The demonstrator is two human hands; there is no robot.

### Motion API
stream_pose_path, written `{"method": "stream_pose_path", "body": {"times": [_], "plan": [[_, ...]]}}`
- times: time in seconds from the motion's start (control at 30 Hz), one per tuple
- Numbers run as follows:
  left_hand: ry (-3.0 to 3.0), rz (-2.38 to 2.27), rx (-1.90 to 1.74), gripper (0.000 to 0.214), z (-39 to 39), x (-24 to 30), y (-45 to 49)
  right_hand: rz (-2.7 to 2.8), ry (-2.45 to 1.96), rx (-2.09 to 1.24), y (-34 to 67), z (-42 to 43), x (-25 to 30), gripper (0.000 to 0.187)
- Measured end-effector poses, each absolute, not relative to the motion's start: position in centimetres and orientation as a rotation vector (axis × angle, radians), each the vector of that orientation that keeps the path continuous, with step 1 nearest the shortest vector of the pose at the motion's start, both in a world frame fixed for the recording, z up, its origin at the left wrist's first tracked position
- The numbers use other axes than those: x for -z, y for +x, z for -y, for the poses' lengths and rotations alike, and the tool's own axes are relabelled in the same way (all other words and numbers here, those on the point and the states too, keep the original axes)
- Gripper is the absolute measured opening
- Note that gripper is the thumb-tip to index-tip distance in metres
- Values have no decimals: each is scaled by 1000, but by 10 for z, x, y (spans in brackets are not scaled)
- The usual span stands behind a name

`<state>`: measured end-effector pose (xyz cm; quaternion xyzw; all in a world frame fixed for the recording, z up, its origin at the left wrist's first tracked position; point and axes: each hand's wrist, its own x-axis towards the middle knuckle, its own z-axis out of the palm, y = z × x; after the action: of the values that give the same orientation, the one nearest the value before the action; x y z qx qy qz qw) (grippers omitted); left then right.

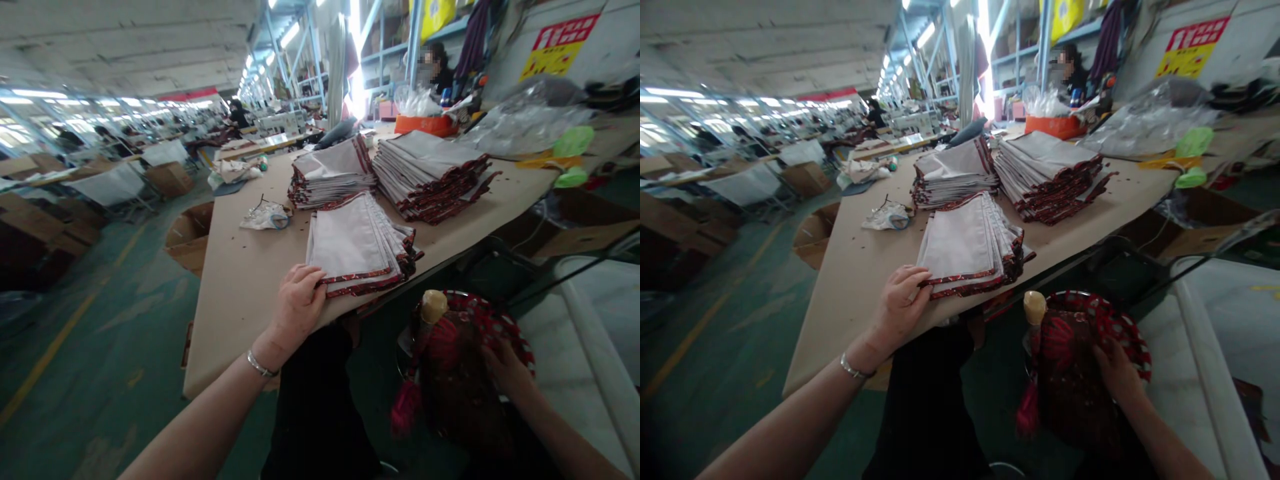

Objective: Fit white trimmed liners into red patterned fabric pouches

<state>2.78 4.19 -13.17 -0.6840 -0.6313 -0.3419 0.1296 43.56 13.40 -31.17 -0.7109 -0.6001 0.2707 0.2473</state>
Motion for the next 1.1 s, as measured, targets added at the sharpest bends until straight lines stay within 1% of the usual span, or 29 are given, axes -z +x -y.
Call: {"method": "stream_pose_path", "body": {"times": [0.07, 0.13, 0.2, 0.33, 0.4, 0.5, 0.6, 0.7, 0.8, 0.9, 1.0, 1.1], "plan": [[-2018, 1842, 933, 17, -46, 130, 29, 1603, -1963, -801, 440, -132, 320, 44], [-2058, 1864, 922, 17, -49, 129, 30, 1628, -1848, -863, 437, -133, 310, 45], [-2081, 1898, 960, 18, -51, 127, 29, 1681, -1685, -879, 425, -133, 283, 42], [-2122, 2009, 1135, 19, -54, 122, 26, 1847, -1371, -846, 384, -121, 199, 35], [-2150, 2104, 1222, 17, -55, 118, 24, 1955, -1116, -768, 360, -112, 156, 28], [-2176, 2256, 1294, 15, -59, 109, 20, 2068, -738, -516, 325, -102, 103, 17], [-2219, 2381, 1255, 18, -63, 100, 17, 2192, -533, -286, 288, -106, 71, 16], [-2249, 2485, 1196, 20, -69, 95, 13, 2507, -491, -183, 246, -121, 59, 20], [-2276, 2559, 1188, 20, -75, 92, 9, 2792, -574, -90, 206, -135, 60, 24], [-2245, 2606, 1234, 17, -80, 90, 10, 2853, -679, -10, 178, -140, 63, 27], [-2167, 2532, 1228, 17, -82, 87, 14, 2861, -713, 93, 168, -143, 65, 24], [-2088, 2330, 970, 16, -78, 88, 18, 2838, -724, 195, 173, -152, 66, 22]]}}
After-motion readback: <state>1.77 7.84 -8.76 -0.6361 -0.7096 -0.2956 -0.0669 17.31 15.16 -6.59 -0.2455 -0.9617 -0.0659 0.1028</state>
